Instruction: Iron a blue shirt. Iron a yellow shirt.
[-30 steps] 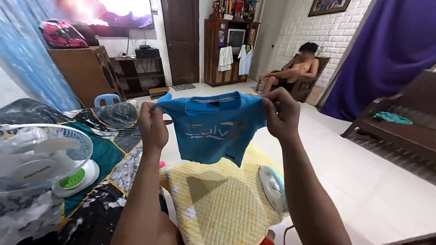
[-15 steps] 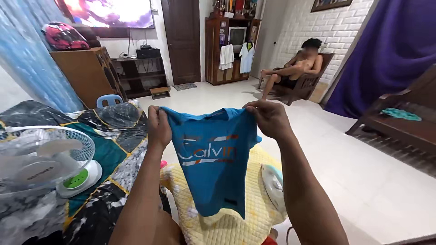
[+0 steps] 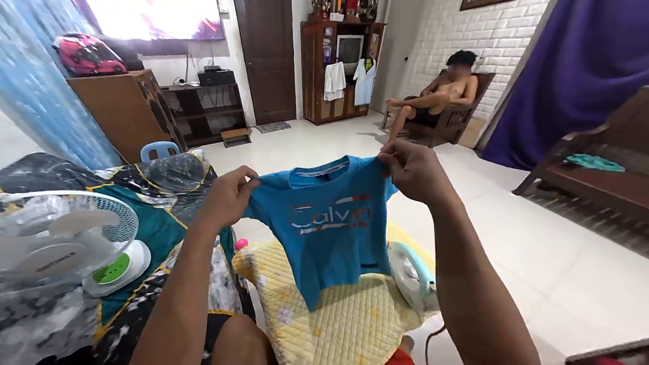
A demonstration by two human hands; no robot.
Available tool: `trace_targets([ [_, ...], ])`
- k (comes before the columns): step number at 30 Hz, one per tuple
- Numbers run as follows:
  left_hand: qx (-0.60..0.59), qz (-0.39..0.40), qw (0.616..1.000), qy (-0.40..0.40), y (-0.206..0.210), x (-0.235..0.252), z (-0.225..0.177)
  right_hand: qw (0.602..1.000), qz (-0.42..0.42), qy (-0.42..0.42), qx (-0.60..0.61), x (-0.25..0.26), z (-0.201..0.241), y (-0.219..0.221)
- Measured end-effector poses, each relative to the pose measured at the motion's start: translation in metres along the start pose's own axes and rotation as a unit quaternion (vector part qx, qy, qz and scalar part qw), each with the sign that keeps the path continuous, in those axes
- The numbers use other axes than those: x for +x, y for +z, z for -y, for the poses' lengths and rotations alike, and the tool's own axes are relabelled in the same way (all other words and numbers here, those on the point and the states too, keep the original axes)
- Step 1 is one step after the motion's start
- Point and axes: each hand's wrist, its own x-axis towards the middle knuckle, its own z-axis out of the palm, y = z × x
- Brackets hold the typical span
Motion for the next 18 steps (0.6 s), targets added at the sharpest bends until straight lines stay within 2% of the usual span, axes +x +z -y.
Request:
trace_targets([
  [3,0.022,-0.045,0.994,-0.096,-0.003,-0.006,-0.015,0.999,0.001,0.023,-0.027,-0.002,0.008,-0.001],
  [7,-0.049,-0.092,0.978,-0.183,0.000,-0.014,-0.038,0.997,0.002,0.074,-0.037,-0.006,0.016,0.001],
  [10,-0.118,-0.128,0.967,-0.185,0.007,-0.017,-0.044,0.994,-0.013,0.097,-0.046,-0.008,0.020,0.002],
  [13,-0.124,-0.136,0.968,-0.173,0.013,-0.013,-0.044,0.994,-0.016,0.105,-0.036,-0.006,0.019,0.003],
  [18,-0.159,-0.070,0.977,-0.123,0.016,0.000,-0.030,0.990,0.009,0.088,0.113,0.010,0.000,0.012],
])
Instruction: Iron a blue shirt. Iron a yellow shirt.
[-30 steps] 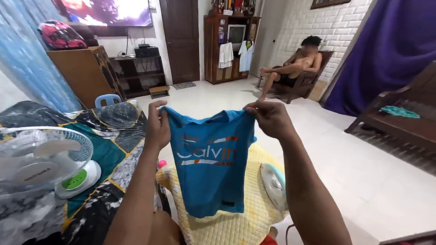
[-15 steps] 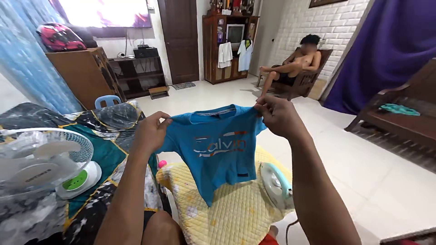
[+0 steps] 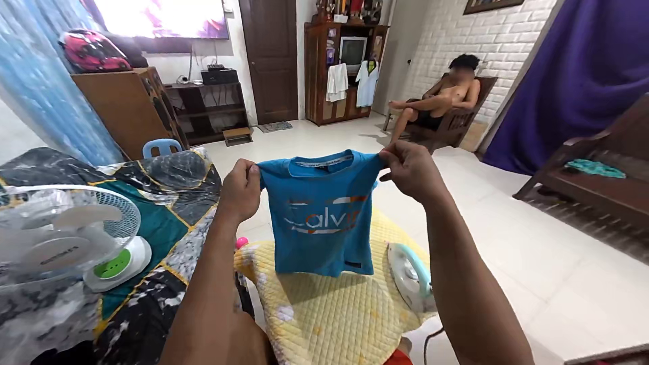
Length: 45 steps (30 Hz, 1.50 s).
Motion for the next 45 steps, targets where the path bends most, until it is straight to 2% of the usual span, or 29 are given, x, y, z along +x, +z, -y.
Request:
trace_targets([
  [3,-0.133,0.049,0.990,0.009,0.006,0.008,0.010,0.988,0.032,-0.006,0.151,0.006,-0.009,0.008],
  [6,-0.273,0.094,0.957,-0.003,0.015,0.019,0.023,0.961,0.064,0.005,0.267,0.013,-0.022,0.018],
  [10,-0.355,0.113,0.927,-0.036,0.023,0.028,0.030,0.930,0.067,0.008,0.362,0.024,-0.038,0.032],
  [17,-0.424,0.092,0.897,-0.083,0.051,0.066,0.043,0.930,0.028,0.072,0.360,0.048,-0.052,0.061],
  [22,-0.409,0.086,0.902,-0.108,0.059,0.100,0.038,0.924,-0.010,0.109,0.366,0.072,-0.053,0.073],
  [25,-0.403,0.085,0.906,-0.098,0.056,0.113,0.025,0.925,-0.031,0.099,0.366,0.084,-0.050,0.071],
  [28,-0.404,0.104,0.908,-0.034,0.046,0.109,0.016,0.929,-0.046,0.057,0.364,0.077,-0.043,0.063],
  [31,-0.373,0.149,0.914,0.059,0.032,0.070,0.019,0.947,-0.036,-0.001,0.320,0.032,-0.039,0.053],
  [34,-0.364,0.208,0.903,0.089,0.025,-0.013,0.049,0.963,-0.009,-0.005,0.270,-0.056,-0.051,0.051],
  [37,-0.359,0.225,0.905,0.038,0.029,-0.129,0.096,0.964,0.033,0.014,0.263,-0.170,-0.070,0.062],
  [40,-0.355,0.232,0.905,-0.029,0.048,-0.229,0.159,0.937,0.089,0.080,0.328,-0.268,-0.089,0.086],
  [42,-0.393,0.236,0.884,-0.091,0.064,-0.269,0.176,0.922,0.085,0.129,0.355,-0.306,-0.103,0.103],
  [45,-0.453,0.214,0.855,-0.133,0.076,-0.281,0.174,0.918,0.052,0.152,0.362,-0.309,-0.105,0.113],
])
